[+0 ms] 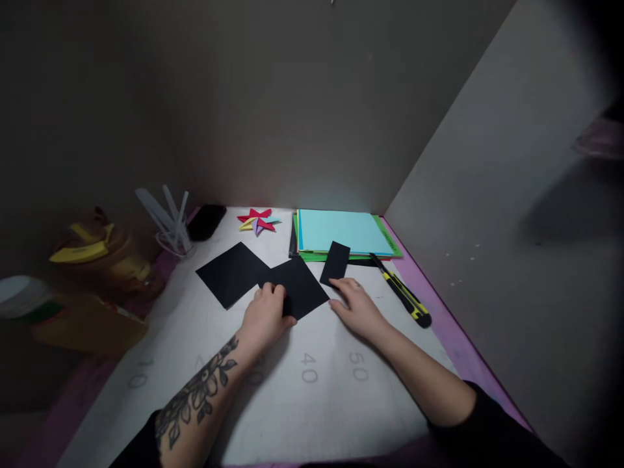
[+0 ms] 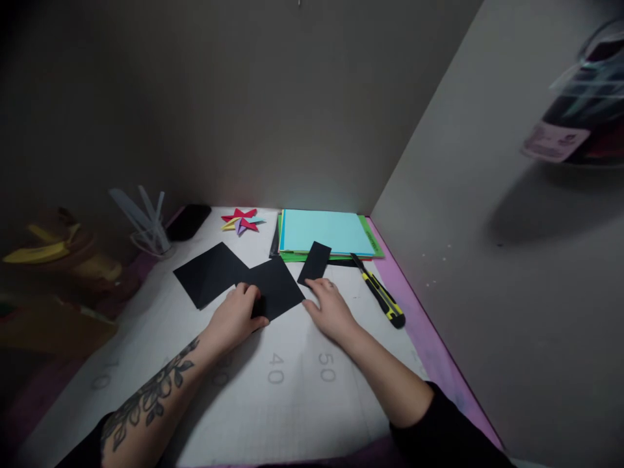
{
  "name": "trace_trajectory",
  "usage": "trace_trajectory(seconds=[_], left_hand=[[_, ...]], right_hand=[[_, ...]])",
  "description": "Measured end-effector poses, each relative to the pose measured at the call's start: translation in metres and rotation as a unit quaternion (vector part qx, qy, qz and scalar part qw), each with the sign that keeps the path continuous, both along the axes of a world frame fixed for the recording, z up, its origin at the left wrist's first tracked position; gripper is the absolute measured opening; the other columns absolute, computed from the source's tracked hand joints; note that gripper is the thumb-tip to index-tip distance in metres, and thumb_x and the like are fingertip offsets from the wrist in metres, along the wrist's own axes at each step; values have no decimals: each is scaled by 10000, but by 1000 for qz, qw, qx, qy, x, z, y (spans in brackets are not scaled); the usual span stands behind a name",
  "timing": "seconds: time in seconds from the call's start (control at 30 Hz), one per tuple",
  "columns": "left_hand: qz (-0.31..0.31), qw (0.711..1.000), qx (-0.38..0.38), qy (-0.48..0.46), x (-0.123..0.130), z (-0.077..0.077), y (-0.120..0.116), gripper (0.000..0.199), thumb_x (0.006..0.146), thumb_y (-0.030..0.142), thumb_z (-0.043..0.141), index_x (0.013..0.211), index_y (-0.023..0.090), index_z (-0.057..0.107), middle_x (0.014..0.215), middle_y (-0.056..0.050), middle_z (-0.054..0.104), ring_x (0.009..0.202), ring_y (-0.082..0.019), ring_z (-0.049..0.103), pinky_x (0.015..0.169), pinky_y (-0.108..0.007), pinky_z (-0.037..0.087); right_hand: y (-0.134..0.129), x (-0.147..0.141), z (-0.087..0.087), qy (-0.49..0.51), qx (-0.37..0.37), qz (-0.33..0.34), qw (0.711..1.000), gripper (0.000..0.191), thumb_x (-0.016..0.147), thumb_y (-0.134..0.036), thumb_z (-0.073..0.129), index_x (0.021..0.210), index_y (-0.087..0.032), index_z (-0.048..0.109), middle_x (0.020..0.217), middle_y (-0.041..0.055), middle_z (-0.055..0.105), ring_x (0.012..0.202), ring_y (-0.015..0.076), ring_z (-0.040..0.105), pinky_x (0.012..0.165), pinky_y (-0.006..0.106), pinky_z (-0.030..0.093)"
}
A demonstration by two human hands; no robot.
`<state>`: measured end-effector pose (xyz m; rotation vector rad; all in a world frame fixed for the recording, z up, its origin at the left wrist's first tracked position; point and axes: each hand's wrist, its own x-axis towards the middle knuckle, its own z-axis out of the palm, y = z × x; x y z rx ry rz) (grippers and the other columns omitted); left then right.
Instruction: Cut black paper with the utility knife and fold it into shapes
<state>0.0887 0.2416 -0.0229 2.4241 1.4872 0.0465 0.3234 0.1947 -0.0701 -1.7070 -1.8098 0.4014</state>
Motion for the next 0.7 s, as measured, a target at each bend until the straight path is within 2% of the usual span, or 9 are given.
trace_trajectory(seconds=[0.1,0.2,0.23,0.3,0.37,0.47,0.53,0.6,0.7], left_hand=[[3,998,-62,10,-1,3,-2,524,702,382,716,1137,194,492,1025,-109,646,910,-284,632,652,-312,440],[9,998,-62,-30,-3,1,3,279,782,358,621,998,195,553,939,-98,681,876,-282,646,644,-316,433],[18,996,-52,-68,-3,0,5,189,827,350,560,933,193,567,918,-95,683,865,-272,646,655,-317,435],[33,982,-45,-182,-2,-3,7,217,900,353,435,888,189,576,909,-84,685,853,-240,641,684,-309,447],[25,955,-64,-288,2,-6,5,270,924,374,384,946,190,580,928,-70,689,855,-217,636,702,-294,457],[-14,938,-101,-332,8,-10,-2,223,891,354,442,963,199,585,899,-48,688,808,-200,629,676,-278,454],[-22,938,-110,-327,9,-11,-5,163,863,325,471,877,203,580,794,-21,667,713,-175,607,626,-261,432],[-9,938,-116,-327,6,-8,-3,152,854,323,470,816,207,560,699,7,629,637,-154,576,577,-246,403],[36,948,-93,-300,-7,1,10,190,865,363,451,829,213,563,692,11,619,628,-154,570,565,-248,396]], right_hand=[[9,-14,6,33,-20,33,999,438,811,-255,555,1244,-185,552,1165,122,558,1114,250,520,971,436,420],[18,-24,5,143,-12,-13,990,502,790,-308,581,1273,-192,510,1151,116,545,1002,222,559,883,402,470],[20,-29,4,201,-5,-39,979,543,787,-344,585,1298,-198,475,1151,114,536,942,204,570,833,381,488],[20,-39,1,320,-4,-56,946,609,768,-419,601,1315,-213,431,1141,103,528,829,164,574,744,336,500],[17,-49,-1,388,-44,8,920,528,735,-459,635,1186,-206,523,1047,71,563,756,144,565,693,303,488],[16,-50,3,366,-104,64,922,293,747,-471,629,740,-183,577,718,-1,555,643,138,515,608,272,438],[23,-37,7,305,-68,-19,950,350,783,-477,576,594,-200,475,593,-28,479,588,135,468,565,262,402],[34,-15,8,214,16,-146,966,362,794,-464,532,556,-216,417,610,-20,476,617,149,475,585,269,404],[50,16,2,156,41,-208,965,340,727,-379,567,485,-218,391,763,46,551,861,225,523,763,337,412]])
